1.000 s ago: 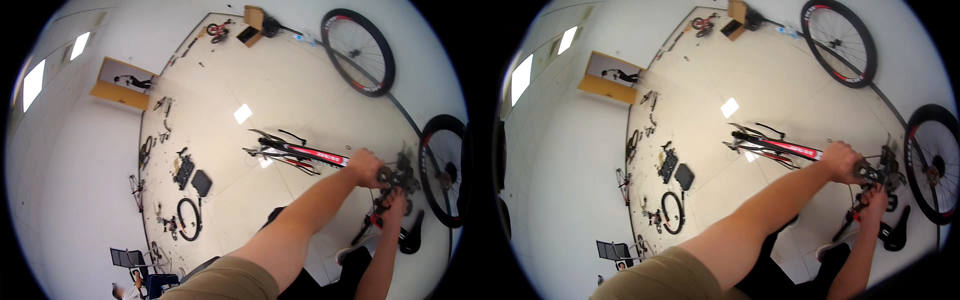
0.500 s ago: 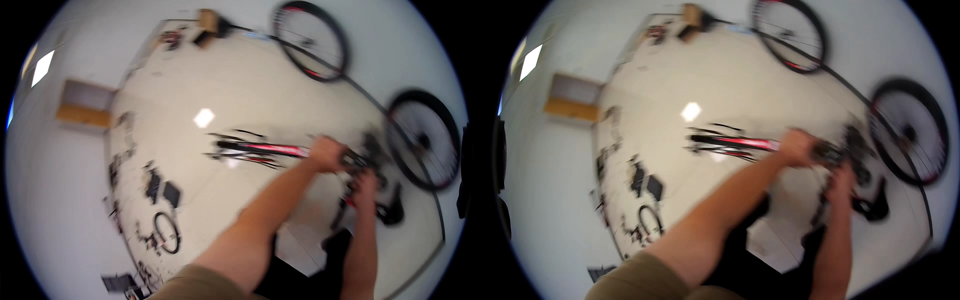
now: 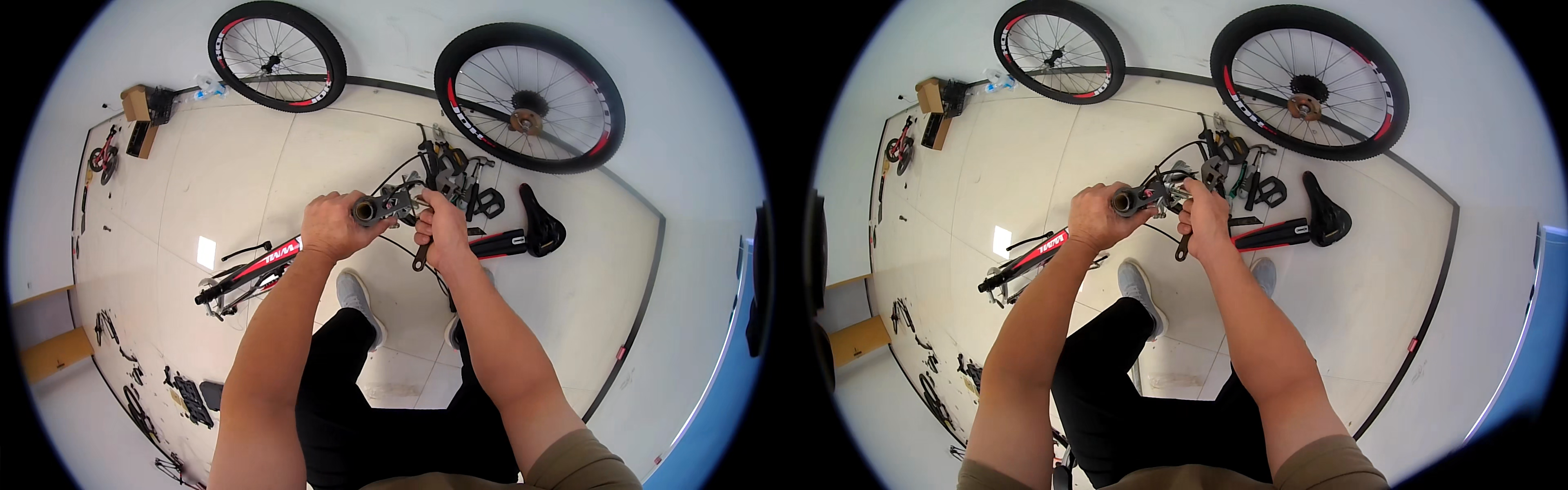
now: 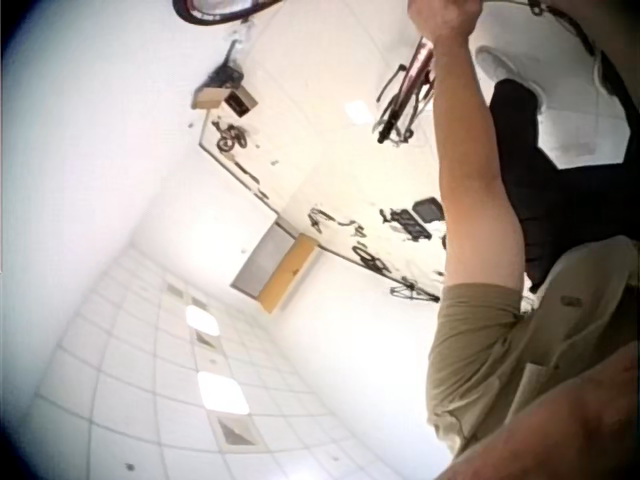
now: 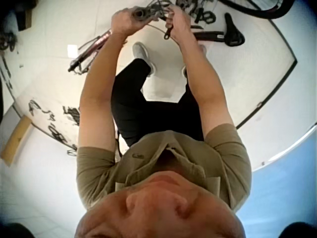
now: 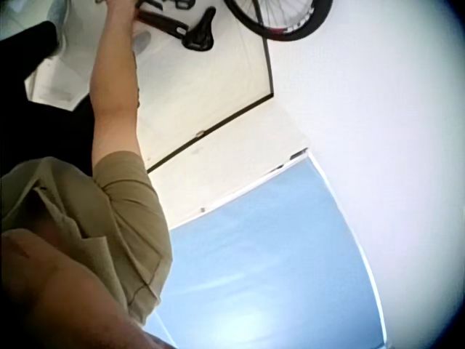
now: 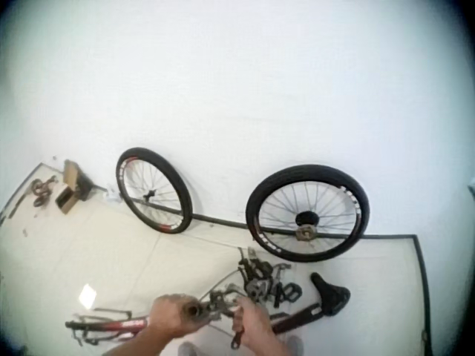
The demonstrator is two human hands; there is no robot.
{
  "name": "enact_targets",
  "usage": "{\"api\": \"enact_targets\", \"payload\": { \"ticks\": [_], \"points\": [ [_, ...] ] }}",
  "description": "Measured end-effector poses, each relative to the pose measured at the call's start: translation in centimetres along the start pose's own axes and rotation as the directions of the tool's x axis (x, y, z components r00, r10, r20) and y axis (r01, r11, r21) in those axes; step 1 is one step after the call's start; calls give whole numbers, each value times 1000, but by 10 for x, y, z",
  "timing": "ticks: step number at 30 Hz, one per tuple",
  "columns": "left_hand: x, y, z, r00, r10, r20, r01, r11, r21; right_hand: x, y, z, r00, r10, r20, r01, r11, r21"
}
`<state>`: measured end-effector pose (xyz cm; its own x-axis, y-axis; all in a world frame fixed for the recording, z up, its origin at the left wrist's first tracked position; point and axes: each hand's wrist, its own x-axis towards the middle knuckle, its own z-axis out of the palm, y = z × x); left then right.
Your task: The person is assembling a bicycle frame on the floor. They use a wrench to tighten bolts on the frame and handle various bicycle parts including wheels, a seat, and pedals.
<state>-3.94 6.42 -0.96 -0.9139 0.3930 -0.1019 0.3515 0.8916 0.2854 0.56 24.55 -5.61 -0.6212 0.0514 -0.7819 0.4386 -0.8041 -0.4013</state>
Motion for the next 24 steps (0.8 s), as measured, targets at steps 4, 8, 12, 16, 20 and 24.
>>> {"api": "enact_targets", "payload": {
  "ticks": [4, 8, 12, 16, 20, 24],
  "points": [
    [-2, -3, 1, 1000, 6, -21, -6, 1000, 8, -1, -4, -2, 999, 10, 34, -9, 1000, -11],
    [0, -3, 2, 999, 20, -31, -19, 999, 27, -8, -9, 3, 996, -84, -17, 81, 987, -137],
    [1, -4, 6, 997, 43, -57, -42, 999, 32, -7, -12, 3, 996, -7, -90, -18, 962, -272],
    [1, -3, 6, 994, 60, -93, -60, 998, 9, -4, -9, 2, 998, 56, -42, -66, 958, -279],
    [0, -3, 6, 992, 67, -104, -68, 998, -4, -3, -3, 6, 995, -95, -3, 90, 954, -287],
    [-1, -5, 7, 992, 70, -107, -68, 998, 18, -2, -8, 1, 998, -56, 27, 59, 990, -131]
  ]
}}
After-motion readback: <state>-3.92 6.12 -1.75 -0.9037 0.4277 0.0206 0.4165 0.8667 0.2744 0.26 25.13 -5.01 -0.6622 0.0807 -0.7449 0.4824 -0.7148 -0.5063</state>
